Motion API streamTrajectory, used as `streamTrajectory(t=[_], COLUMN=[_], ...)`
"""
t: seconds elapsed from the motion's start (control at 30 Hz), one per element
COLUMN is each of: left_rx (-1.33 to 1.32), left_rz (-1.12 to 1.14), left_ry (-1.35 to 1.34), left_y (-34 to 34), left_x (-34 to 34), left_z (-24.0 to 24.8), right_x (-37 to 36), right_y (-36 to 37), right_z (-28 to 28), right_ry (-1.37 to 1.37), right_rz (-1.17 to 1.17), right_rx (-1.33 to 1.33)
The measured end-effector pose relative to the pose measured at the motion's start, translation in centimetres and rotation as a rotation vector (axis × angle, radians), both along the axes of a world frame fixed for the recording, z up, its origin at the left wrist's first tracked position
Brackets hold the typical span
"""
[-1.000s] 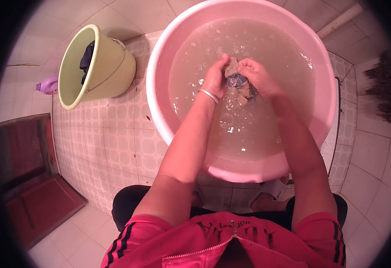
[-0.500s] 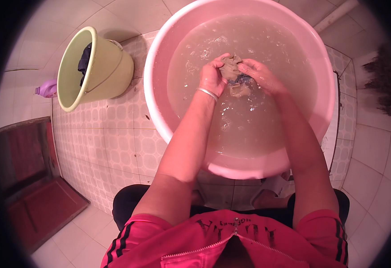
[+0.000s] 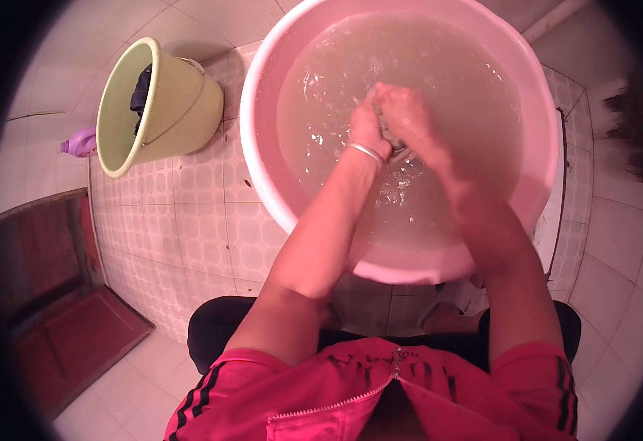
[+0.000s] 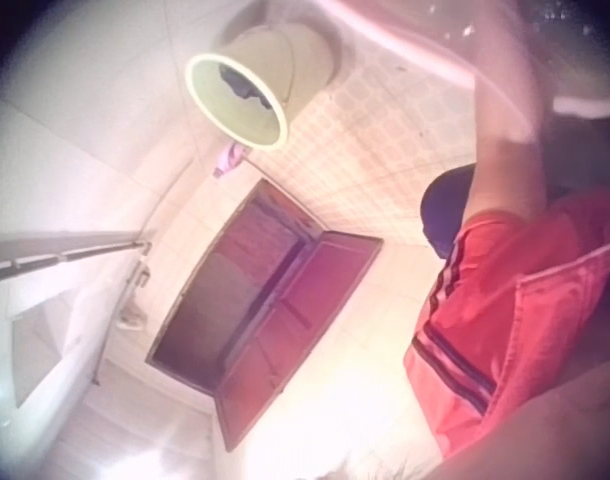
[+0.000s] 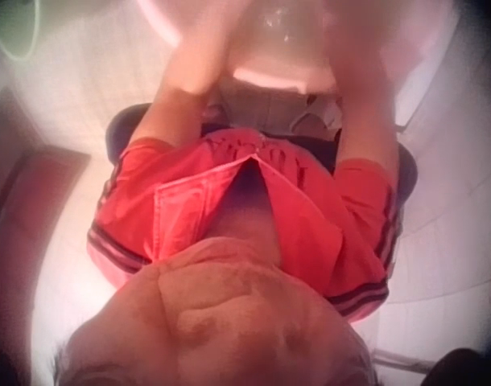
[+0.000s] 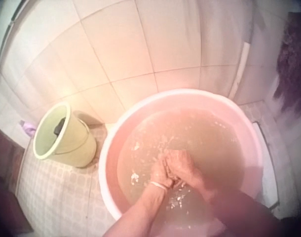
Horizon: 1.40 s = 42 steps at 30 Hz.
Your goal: The person enters a bathroom, washes a piece of clothing by hand in a basin of water, places it into a bucket, and carries the bucket out of the room.
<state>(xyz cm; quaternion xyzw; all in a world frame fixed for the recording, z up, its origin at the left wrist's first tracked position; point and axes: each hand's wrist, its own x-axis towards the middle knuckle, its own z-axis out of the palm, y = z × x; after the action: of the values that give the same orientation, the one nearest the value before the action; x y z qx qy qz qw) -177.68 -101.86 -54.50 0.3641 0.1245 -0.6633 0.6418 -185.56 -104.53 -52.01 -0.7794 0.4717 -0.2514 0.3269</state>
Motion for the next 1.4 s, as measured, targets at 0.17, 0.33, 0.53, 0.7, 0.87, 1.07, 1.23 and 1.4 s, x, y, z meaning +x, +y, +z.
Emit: streamTrajectory(t=[0.17, 0.33, 0.53, 0.7, 0.87, 1.07, 1.23, 1.4], left_rx=[-0.216, -0.086, 0.012, 0.139, 0.146, -0.034, -0.164, -0.032], left_rz=[-0.026, -0.134, 0.093, 0.166, 0.096, -0.045, -0.022, -0.135], left_ry=[-0.187, -0.012, -0.102, -0.222, -0.395, -0.227, -0.170, -0.134], left_y=[1.9, 0.5, 0.2, 0.3, 1.1, 1.3, 1.4, 1.0], left_x=[5.4, 1.4, 5.4, 5.5, 5.2, 0.9, 3.4, 3.0], left_z=[-4.1, -0.3, 1.3, -0.2, -0.9, 1.9, 0.2, 2.4], right_x=[6.5, 0.9, -0.4, -0.8, 3.2, 1.3, 3.2, -0.9], right_y=[5.5, -0.7, -2.6, -1.1, 1.9, -0.3, 1.2, -2.7], right_z=[3.5, -0.8, -0.5, -0.6, 0.0, -0.4, 0.9, -2.2], right_ry=[0.010, 0.371, -0.285, -0.658, -0.335, 0.293, 0.071, 0.096], right_rz=[0.240, 0.064, 0.293, 0.295, 0.079, 0.154, 0.090, 0.026], right_rx=[-0.256, -0.262, 0.526, 0.710, 0.162, -0.364, -0.290, 0.058])
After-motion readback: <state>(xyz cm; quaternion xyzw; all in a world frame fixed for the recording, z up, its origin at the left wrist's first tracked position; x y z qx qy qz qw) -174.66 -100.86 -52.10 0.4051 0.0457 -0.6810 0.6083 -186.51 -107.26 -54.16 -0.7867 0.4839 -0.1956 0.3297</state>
